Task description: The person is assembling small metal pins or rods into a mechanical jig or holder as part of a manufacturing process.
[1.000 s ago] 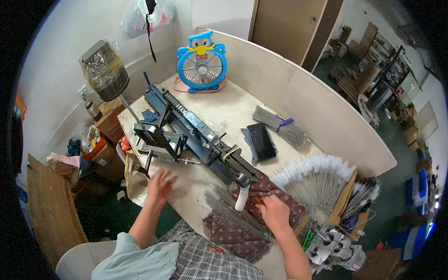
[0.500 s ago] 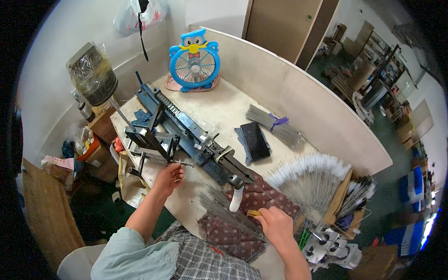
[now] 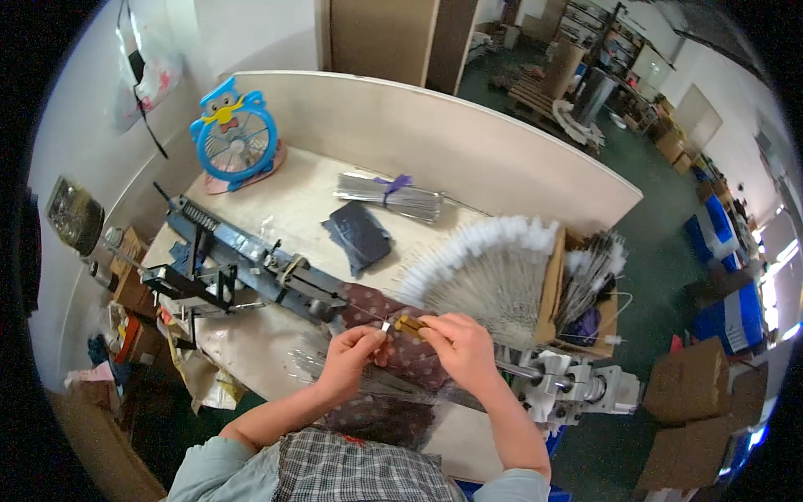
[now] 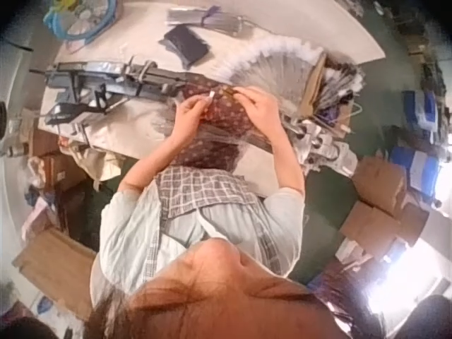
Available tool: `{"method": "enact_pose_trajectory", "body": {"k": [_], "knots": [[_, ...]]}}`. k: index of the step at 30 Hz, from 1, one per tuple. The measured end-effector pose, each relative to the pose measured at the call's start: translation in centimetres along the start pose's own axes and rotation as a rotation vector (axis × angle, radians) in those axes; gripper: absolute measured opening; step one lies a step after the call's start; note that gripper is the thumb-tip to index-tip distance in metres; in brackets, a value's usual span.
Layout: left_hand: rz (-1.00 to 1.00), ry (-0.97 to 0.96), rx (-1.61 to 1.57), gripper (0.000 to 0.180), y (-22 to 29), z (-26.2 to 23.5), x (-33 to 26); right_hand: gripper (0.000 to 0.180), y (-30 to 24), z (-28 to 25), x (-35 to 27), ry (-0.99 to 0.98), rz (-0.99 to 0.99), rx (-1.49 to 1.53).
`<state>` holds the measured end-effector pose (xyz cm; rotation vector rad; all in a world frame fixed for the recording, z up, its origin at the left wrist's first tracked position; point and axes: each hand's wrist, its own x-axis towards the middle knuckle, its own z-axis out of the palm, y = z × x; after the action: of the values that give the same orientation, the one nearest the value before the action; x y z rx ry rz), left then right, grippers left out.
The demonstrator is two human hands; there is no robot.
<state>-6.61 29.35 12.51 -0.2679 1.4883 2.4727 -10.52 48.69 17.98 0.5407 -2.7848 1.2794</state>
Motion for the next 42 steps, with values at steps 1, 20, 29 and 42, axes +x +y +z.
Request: {"method": "enact_pose_trajectory", "body": {"k": [1,20,29,42], "knots": [[0.007,-0.007,0.025,0.021,-0.4,0.5,0.6,0.020,0.5,0.0,-0.2,0.020,-0.039,-0.007],[0.047,0.172,-0.087,0.017,0.4,0.0,0.9,0.013,-2.0,3.1,2.7,0.192,-0.219,-0.339],[-0.021,0.077,-0.047,0.027,0.8,-0.9,0.8,0.020,-1.7,3.7,3.8,-0.104,-0.008,-0.069],[0.066,0.168,-0.414,0.035,0.4,0.0,1.2,0.030,-3.2,7.6,2.9,0.296,-0.293,-0.351]]}}
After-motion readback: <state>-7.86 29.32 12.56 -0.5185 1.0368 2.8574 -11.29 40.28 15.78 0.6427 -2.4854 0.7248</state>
